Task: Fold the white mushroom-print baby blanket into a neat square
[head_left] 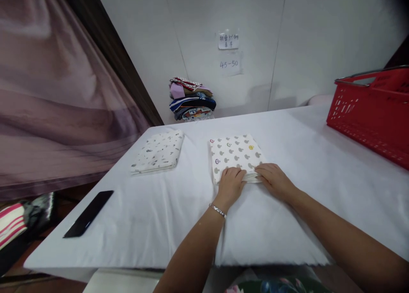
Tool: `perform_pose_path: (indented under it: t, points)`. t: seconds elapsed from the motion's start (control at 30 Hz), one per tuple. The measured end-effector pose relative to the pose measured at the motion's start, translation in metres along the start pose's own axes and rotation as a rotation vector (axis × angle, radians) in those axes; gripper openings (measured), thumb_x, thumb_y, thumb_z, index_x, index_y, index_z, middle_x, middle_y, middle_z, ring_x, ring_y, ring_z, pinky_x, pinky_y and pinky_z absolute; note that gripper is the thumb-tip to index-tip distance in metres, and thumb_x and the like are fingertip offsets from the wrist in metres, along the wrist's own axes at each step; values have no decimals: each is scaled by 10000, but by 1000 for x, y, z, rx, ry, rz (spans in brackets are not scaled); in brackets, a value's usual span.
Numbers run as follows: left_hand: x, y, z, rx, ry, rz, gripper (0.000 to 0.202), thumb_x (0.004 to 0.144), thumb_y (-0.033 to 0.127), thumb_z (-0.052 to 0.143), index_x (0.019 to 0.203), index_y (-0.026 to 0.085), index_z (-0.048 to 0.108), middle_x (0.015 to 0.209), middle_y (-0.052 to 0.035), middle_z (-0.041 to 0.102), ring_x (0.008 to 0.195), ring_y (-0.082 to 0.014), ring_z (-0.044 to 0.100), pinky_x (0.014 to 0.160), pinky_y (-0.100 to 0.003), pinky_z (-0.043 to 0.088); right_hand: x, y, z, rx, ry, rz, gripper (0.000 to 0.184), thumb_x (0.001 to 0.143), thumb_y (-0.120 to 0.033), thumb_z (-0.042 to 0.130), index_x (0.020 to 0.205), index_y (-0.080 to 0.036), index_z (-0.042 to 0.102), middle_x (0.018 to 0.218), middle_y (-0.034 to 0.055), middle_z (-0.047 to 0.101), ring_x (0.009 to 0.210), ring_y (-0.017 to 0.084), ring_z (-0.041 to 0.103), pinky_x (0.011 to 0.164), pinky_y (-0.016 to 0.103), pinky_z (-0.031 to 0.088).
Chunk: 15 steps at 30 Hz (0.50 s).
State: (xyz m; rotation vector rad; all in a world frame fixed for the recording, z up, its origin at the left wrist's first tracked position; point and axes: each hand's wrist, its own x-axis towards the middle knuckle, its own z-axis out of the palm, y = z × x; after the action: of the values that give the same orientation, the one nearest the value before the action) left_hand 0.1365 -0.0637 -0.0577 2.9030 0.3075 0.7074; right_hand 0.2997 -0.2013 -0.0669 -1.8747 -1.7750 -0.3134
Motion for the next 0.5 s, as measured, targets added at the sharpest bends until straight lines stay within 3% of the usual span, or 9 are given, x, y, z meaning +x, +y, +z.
perform_pose_path:
  t: [0.5]
  points:
    - [0, -9, 3, -34, 42, 35, 164, 893, 260, 503, 1043, 221, 557, 1011, -19, 624, 973, -165, 537, 855, -338, 412, -3, 3, 2, 19, 3, -16, 260, 899, -220, 421, 1115, -206, 565, 1116, 87, 618, 1045, 235, 541, 895, 445, 409]
